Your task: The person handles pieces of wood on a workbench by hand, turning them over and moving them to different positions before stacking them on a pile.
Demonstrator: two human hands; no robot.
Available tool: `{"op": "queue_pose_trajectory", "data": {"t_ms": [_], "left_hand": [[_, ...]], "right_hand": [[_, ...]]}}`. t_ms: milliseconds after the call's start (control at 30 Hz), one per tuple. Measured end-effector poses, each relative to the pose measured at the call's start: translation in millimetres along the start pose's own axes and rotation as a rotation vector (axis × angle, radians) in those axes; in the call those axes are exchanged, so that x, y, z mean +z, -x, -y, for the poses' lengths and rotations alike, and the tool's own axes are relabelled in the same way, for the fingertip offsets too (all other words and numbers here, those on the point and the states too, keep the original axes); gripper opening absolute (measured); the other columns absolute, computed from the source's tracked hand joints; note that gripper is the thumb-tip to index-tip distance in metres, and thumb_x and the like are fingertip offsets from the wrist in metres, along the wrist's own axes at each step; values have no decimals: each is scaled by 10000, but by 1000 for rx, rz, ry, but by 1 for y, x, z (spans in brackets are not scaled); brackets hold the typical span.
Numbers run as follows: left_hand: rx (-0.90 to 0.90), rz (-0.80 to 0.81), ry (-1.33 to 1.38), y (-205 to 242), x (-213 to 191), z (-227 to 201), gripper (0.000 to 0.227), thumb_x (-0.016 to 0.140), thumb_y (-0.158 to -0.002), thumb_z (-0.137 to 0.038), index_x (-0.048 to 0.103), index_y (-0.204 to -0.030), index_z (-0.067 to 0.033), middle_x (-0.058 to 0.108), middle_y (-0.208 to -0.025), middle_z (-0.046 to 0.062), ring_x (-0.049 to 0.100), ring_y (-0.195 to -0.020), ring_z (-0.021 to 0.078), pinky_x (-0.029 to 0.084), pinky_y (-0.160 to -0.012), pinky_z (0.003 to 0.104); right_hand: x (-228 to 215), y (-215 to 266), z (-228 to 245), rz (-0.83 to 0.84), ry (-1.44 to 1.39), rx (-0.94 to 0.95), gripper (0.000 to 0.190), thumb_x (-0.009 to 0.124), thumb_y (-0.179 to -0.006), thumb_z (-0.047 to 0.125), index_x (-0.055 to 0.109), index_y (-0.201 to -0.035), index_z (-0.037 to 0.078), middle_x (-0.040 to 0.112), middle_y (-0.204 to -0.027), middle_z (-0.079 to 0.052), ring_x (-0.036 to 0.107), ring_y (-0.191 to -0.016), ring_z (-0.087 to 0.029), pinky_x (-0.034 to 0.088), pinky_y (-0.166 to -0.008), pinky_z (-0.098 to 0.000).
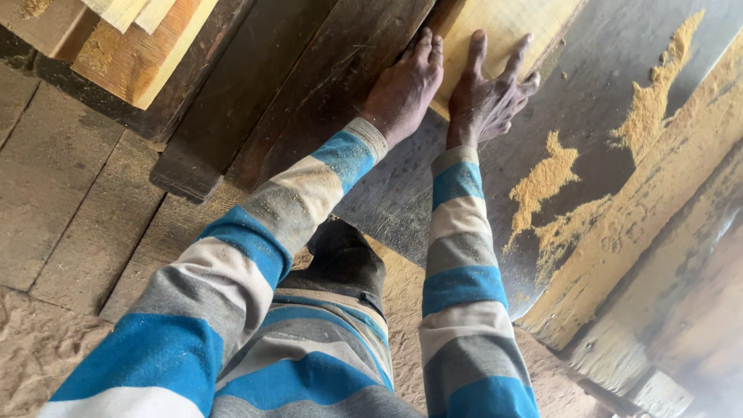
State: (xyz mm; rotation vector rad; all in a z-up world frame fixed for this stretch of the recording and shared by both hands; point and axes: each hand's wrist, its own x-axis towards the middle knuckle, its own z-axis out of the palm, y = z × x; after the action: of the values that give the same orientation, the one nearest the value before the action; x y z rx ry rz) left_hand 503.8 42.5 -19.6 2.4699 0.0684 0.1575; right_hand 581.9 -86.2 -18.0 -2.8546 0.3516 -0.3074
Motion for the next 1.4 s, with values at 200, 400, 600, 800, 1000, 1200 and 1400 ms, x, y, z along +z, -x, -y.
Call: {"op": "queue_pose_trajectory", "data": {"t_ms": [200,400,600,800,1000,1200,1400], "left_hand": [[-9,-103,2,13,2,-5,581,554,-979,59,329,-1500,183,356,-1537,394,645,-1236,426,630,-876,327],[-8,-117,-246,58,2,-5,593,540,-1020,-103,347,-1528,135,376,-1562,341,574,-1331,423,521,-1105,431],[67,-69,-445,107,-4,2,705,452,-1090,-485,415,-1544,53,381,-1594,257,384,-1475,378,307,-1221,542],[76,-122,-278,131,6,8,626,448,-1124,-396,400,-1589,21,338,-1668,204,310,-1563,303,209,-1302,464],[58,-169,-197,126,10,12,606,463,-1106,-383,410,-1567,7,365,-1642,181,305,-1549,293,234,-1289,472],[74,-174,-129,131,13,15,632,462,-1098,-430,429,-1546,14,411,-1624,200,337,-1542,315,253,-1280,465],[-135,-181,501,164,-10,-16,682,472,-1073,-479,451,-1551,7,472,-1570,224,475,-1450,333,386,-1208,438]], "right_hand": [[18,-39,8,-39,5,-29,963,471,-867,936,318,-1635,375,333,-1601,-335,435,-1470,-444,487,-972,-661],[30,-83,11,29,-14,3,980,429,-837,943,306,-1631,382,277,-1641,-334,381,-1511,-424,439,-1058,-624],[56,-134,14,17,-39,-28,988,377,-833,968,261,-1625,387,240,-1640,-343,328,-1513,-454,493,-1024,-556],[68,-195,12,79,2,-53,912,366,-915,910,225,-1646,384,209,-1656,-333,312,-1519,-466,401,-1096,-598],[43,-244,30,210,-1,-136,833,353,-1000,853,191,-1667,383,168,-1673,-327,291,-1524,-482,309,-1170,-630],[25,-215,-21,204,12,-178,788,360,-1029,805,187,-1675,388,193,-1680,-318,370,-1491,-473,397,-1162,-582],[-45,8,-80,97,-39,-322,801,442,-1038,717,237,-1683,288,178,-1672,-356,268,-1523,-505,341,-1188,-616]]}}
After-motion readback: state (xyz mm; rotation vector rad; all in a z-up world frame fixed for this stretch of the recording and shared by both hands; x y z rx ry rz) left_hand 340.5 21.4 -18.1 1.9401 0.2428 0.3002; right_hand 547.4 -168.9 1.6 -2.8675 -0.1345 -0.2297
